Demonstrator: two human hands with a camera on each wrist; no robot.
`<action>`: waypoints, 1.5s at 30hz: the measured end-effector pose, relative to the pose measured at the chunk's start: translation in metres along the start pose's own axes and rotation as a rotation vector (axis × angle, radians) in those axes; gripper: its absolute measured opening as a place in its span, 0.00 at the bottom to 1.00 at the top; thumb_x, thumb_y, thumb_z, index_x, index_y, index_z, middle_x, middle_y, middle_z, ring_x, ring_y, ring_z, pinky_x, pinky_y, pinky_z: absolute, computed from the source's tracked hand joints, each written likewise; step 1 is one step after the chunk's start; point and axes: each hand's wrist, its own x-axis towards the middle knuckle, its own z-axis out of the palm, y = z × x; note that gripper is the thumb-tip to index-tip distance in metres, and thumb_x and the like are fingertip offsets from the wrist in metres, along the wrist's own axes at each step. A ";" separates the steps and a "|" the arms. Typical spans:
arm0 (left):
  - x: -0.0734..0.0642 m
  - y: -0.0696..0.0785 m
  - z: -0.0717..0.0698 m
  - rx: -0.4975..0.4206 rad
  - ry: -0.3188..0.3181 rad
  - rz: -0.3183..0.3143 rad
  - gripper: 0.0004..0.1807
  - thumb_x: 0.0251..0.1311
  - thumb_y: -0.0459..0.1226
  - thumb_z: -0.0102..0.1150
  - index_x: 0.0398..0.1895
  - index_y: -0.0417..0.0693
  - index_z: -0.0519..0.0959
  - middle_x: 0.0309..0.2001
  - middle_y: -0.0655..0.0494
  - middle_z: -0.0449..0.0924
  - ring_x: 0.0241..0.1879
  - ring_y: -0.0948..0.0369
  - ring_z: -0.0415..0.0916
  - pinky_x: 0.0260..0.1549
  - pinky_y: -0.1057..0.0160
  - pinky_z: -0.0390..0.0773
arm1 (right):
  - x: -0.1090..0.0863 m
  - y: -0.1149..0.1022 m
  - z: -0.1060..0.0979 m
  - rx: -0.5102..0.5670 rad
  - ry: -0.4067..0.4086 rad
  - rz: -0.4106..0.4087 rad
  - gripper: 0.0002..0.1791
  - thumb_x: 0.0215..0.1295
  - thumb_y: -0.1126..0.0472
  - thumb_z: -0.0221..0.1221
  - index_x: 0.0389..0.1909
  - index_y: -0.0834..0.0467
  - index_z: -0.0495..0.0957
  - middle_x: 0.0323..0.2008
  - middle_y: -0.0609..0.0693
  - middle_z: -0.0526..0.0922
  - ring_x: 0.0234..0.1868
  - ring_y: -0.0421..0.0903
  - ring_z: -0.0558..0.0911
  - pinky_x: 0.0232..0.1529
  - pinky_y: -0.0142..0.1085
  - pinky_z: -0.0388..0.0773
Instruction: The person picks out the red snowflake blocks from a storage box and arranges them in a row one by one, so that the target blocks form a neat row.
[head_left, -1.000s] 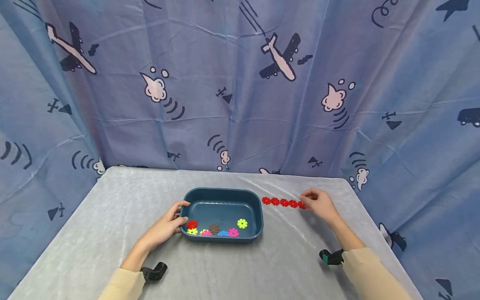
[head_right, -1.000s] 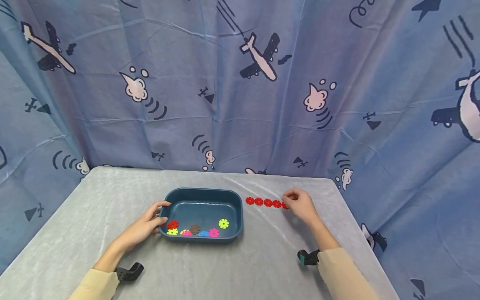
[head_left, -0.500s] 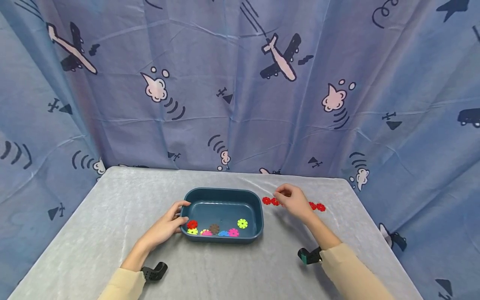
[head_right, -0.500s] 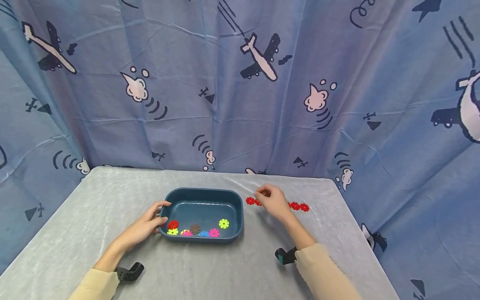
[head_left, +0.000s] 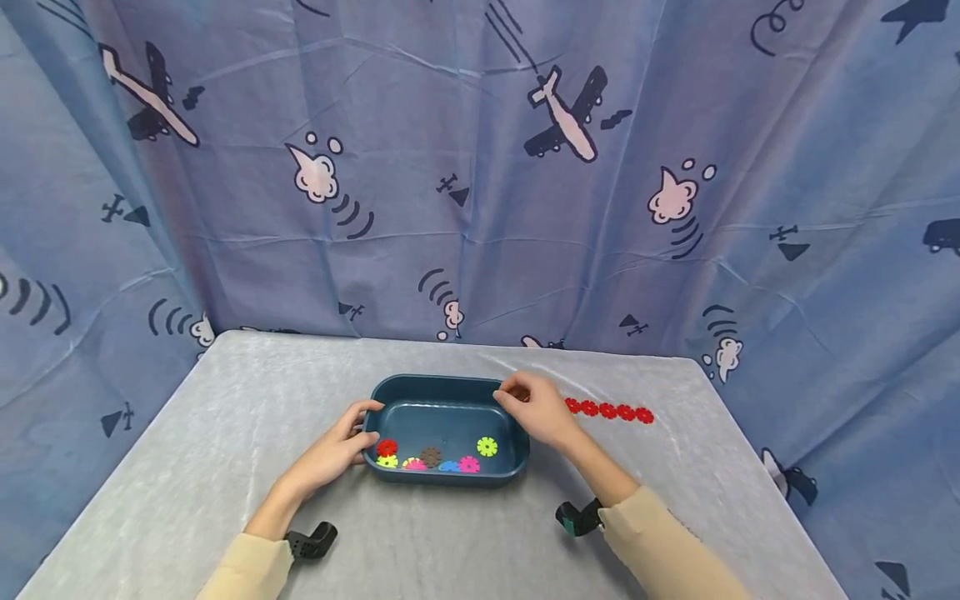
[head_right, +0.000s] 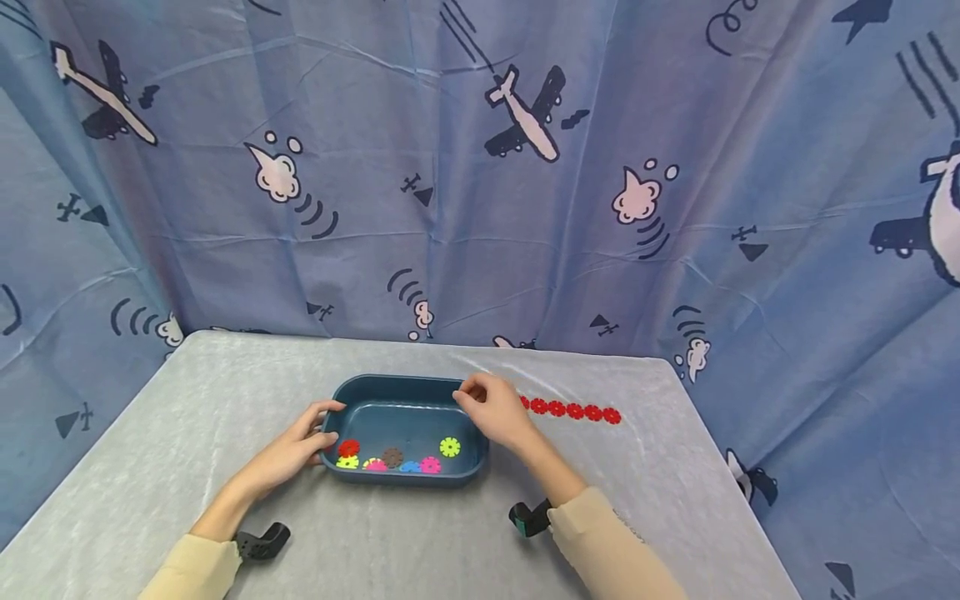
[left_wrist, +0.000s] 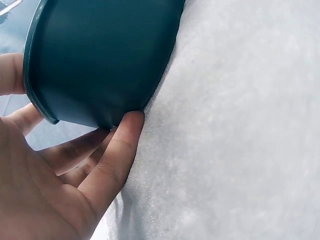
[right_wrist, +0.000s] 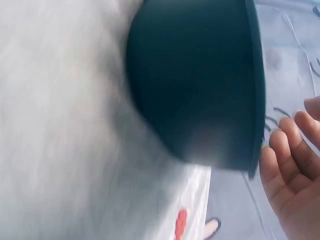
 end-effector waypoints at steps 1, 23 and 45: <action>0.000 0.000 0.000 0.000 -0.001 0.001 0.26 0.76 0.37 0.51 0.74 0.54 0.62 0.72 0.38 0.59 0.59 0.49 0.72 0.52 0.54 0.80 | 0.001 -0.002 0.004 0.004 -0.006 -0.008 0.05 0.69 0.59 0.65 0.40 0.57 0.84 0.33 0.46 0.82 0.33 0.44 0.78 0.37 0.37 0.78; 0.004 0.002 0.001 0.027 0.008 -0.023 0.26 0.76 0.39 0.51 0.74 0.57 0.63 0.72 0.39 0.59 0.58 0.50 0.73 0.53 0.52 0.79 | 0.019 -0.045 0.075 0.068 -0.230 -0.125 0.05 0.72 0.57 0.61 0.39 0.55 0.82 0.29 0.42 0.79 0.30 0.40 0.76 0.34 0.34 0.75; 0.001 -0.001 -0.001 0.010 -0.007 -0.014 0.26 0.77 0.38 0.49 0.75 0.56 0.61 0.73 0.40 0.59 0.63 0.48 0.71 0.52 0.52 0.79 | 0.040 -0.048 0.130 -0.081 -0.518 -0.127 0.11 0.64 0.57 0.70 0.44 0.56 0.82 0.33 0.44 0.80 0.32 0.38 0.76 0.35 0.31 0.75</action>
